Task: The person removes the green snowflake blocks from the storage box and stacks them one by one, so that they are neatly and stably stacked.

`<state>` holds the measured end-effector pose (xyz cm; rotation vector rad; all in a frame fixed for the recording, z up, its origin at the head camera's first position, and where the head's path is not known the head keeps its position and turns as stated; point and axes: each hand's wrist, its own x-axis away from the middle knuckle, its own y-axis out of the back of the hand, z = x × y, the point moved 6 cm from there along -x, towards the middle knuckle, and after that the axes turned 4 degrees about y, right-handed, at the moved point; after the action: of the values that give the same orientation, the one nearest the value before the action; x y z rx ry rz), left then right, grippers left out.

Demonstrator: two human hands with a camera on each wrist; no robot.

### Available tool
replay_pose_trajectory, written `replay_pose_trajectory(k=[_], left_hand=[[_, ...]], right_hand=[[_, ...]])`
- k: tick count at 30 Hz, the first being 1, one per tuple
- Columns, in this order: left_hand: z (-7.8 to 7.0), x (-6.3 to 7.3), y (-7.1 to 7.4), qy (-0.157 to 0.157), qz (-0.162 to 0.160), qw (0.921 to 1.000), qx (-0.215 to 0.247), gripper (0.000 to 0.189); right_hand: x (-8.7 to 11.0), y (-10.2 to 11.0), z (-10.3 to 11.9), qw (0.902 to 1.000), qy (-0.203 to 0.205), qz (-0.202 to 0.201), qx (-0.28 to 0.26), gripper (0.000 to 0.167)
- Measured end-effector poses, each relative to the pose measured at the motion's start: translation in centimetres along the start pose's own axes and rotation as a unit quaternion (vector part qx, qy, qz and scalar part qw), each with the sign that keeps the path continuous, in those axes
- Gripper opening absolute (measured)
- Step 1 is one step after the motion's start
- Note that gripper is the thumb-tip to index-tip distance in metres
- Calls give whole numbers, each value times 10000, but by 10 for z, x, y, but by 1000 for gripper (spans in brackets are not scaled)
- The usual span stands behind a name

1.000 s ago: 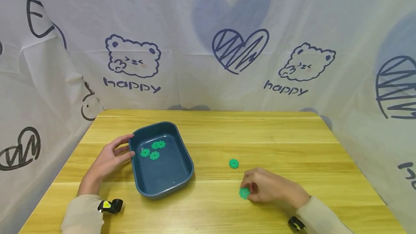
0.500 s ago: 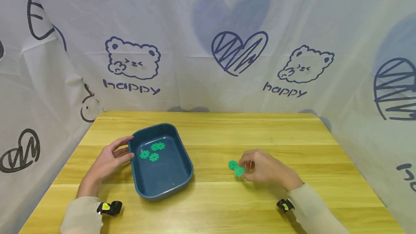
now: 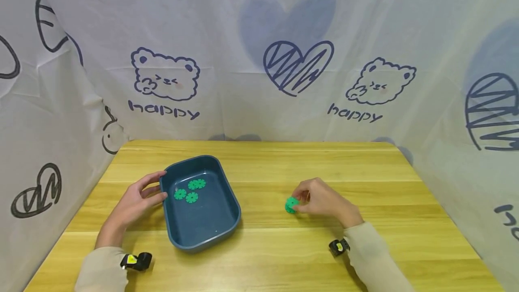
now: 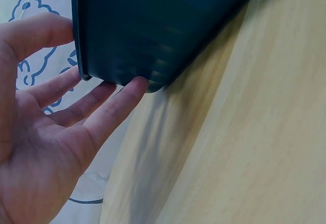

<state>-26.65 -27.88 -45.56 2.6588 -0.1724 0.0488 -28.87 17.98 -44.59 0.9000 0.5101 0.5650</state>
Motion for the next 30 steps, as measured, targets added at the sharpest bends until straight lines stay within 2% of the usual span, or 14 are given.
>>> replay_pose_trajectory(k=[8,13,18,30], left_hand=[[0,0,0,-31,-3,10000,9,70],[0,0,0,-70,-10,10000,-12,70],[-1,0,0,-72,-12,10000,-24,70],[0,0,-1,-46,-2,10000,76,71]], right_hand=[[-1,-6,-3,9996,-232,109,-79,19],[0,-8,-6,9992,-375,111,83,18],[1,-8,-5,9986,-353,36,394,18],[0,-10,-5,9974,-435,55,564,19]])
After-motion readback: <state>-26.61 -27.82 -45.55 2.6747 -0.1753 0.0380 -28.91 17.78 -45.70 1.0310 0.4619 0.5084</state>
